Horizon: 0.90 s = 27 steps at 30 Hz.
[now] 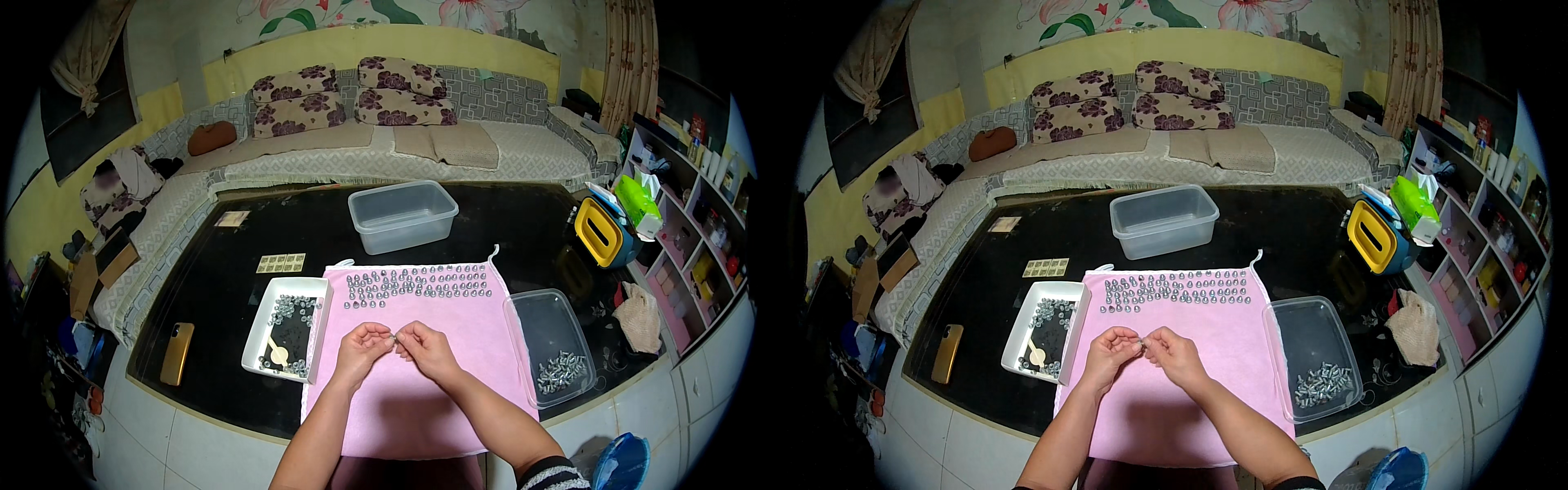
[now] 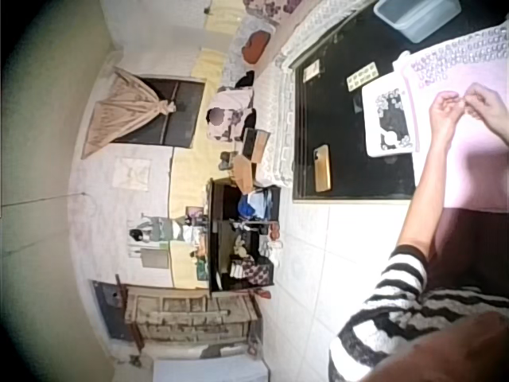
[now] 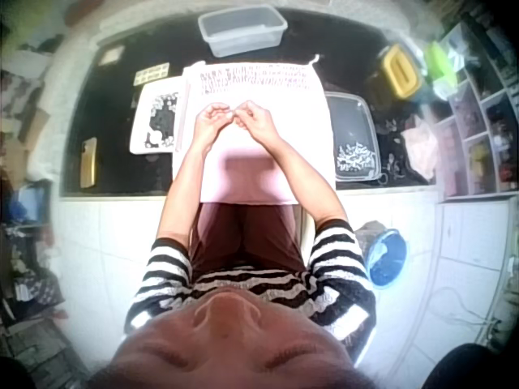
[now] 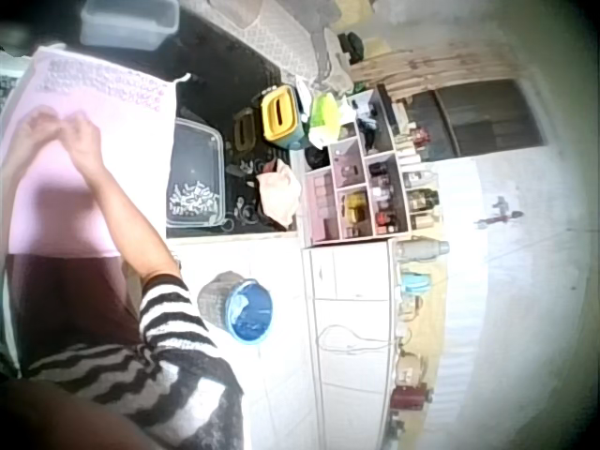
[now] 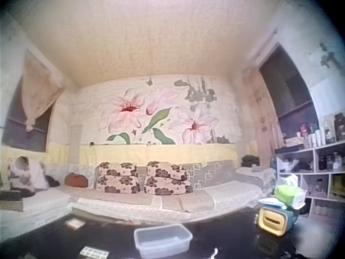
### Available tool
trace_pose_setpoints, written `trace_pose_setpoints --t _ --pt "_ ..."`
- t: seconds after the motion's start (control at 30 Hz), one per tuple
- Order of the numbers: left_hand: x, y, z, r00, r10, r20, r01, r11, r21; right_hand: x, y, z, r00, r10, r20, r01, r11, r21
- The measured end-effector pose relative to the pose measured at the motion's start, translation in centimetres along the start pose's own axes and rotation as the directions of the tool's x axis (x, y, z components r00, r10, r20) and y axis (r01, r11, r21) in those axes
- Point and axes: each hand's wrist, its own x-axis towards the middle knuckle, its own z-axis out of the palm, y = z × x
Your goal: The person assembles small metal and plastic components by hand, picking pieces from a tray and a container and fitting them together on a pink cloth over a table.
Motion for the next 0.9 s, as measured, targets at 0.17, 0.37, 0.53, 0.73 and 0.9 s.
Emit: trace_pose_setpoints --t 0.17,0.37,0.53,0.73,0.9 --pt "-0.04 0.09 0.02 1.0 -0.004 -0.006 0.004 1.0 0.004 -0.08 -0.23 0.14 1.0 -0.027 -0.01 0.027 1.0 -0.015" --pt "-0.02 0.02 -0.08 1.0 0.001 -0.008 -0.001 1.0 0.008 -0.02 -0.25 0.28 0.992 -0.121 -0.026 0.121 0.993 0.005" --pt "0.06 -0.08 -0.21 1.0 0.006 -0.001 -0.006 1.0 0.005 0.02 -0.09 -0.08 0.999 0.034 0.025 -0.033 0.998 -0.046" --pt "0.06 -0.1 -0.22 1.0 -0.01 0.006 0.01 1.0 0.007 -0.07 -0.18 0.06 0.999 -0.034 0.002 0.034 0.999 -0.018" --pt "0.0 0.02 -0.11 1.0 -0.018 -0.02 0.019 0.999 0.035 -0.09 -0.15 0.22 0.998 -0.062 -0.016 0.062 0.998 0.006"
